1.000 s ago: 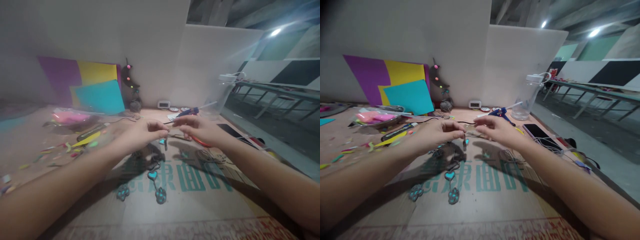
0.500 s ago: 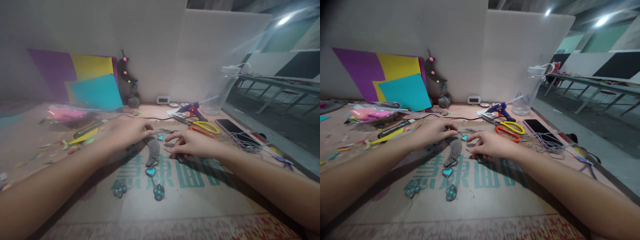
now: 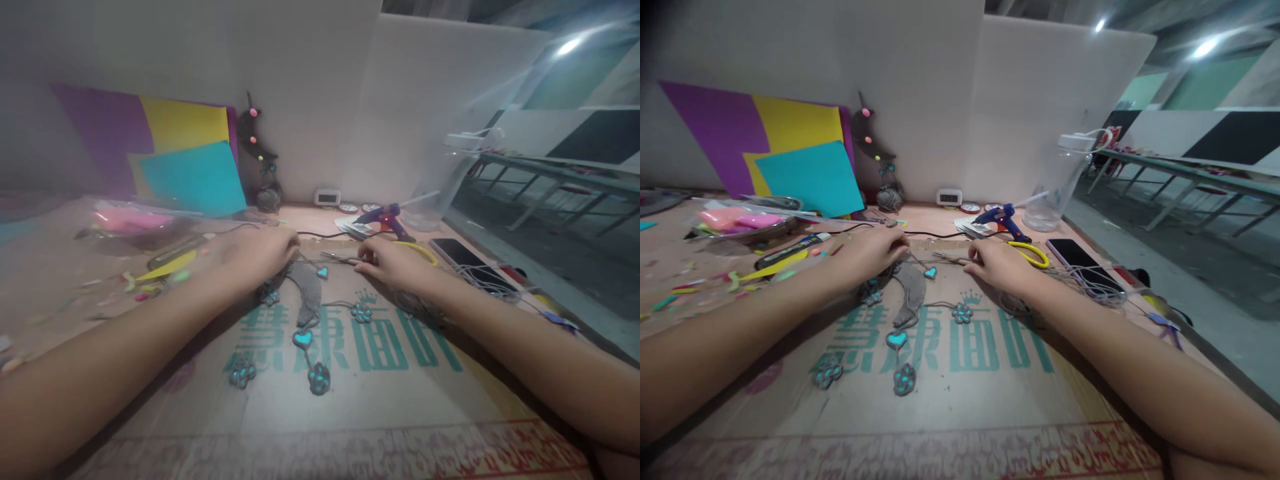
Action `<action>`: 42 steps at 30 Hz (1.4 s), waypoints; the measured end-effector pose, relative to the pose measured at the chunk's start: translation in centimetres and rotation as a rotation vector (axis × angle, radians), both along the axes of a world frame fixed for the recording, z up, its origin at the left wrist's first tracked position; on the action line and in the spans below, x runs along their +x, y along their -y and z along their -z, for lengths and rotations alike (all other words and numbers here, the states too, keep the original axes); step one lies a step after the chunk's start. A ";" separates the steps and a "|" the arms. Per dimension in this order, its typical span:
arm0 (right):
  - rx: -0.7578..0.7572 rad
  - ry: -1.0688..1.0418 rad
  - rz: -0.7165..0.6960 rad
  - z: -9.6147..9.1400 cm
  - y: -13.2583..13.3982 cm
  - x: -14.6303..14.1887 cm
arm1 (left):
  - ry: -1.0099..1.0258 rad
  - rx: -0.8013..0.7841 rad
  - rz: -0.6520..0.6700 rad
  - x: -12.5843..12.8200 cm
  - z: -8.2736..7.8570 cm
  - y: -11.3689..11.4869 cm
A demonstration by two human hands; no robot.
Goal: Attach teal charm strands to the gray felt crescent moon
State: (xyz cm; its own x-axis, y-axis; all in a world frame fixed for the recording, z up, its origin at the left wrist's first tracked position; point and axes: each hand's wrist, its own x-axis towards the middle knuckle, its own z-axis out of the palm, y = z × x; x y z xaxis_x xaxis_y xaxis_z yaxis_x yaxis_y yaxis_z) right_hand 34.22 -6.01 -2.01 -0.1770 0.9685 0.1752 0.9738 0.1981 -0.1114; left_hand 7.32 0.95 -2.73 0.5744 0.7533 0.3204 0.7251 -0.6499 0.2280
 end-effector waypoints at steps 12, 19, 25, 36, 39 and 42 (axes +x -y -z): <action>0.117 -0.081 -0.003 2.0 -2.3 -0.3 | -0.146 0.068 0.259 2.5 0.9 0.2; 0.215 -0.145 -0.033 2.7 -2.4 0.3 | 0.026 0.031 0.303 2.7 -0.7 2.4; 0.443 -0.547 -0.082 0.2 -1.2 -0.3 | 0.310 -0.139 0.339 1.9 -3.1 4.9; -0.080 -0.866 -0.266 -1.5 3.0 -4.5 | 0.363 -0.101 0.160 1.0 -4.2 6.2; -0.144 -0.997 -0.230 -0.6 3.0 -4.8 | 0.366 -0.102 0.191 1.2 -4.2 6.2; -0.179 -1.063 -0.183 -0.1 3.1 -5.1 | 0.346 -0.128 0.224 1.0 -4.1 6.1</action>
State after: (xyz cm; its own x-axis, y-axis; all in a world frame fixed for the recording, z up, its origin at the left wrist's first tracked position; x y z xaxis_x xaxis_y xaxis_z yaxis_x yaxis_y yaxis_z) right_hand 29.11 -9.10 -1.92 -0.1619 0.9697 0.1831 0.3210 0.2272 -0.9194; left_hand 8.36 -5.17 1.33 0.6038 0.6683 0.4345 0.4359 -0.7331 0.5220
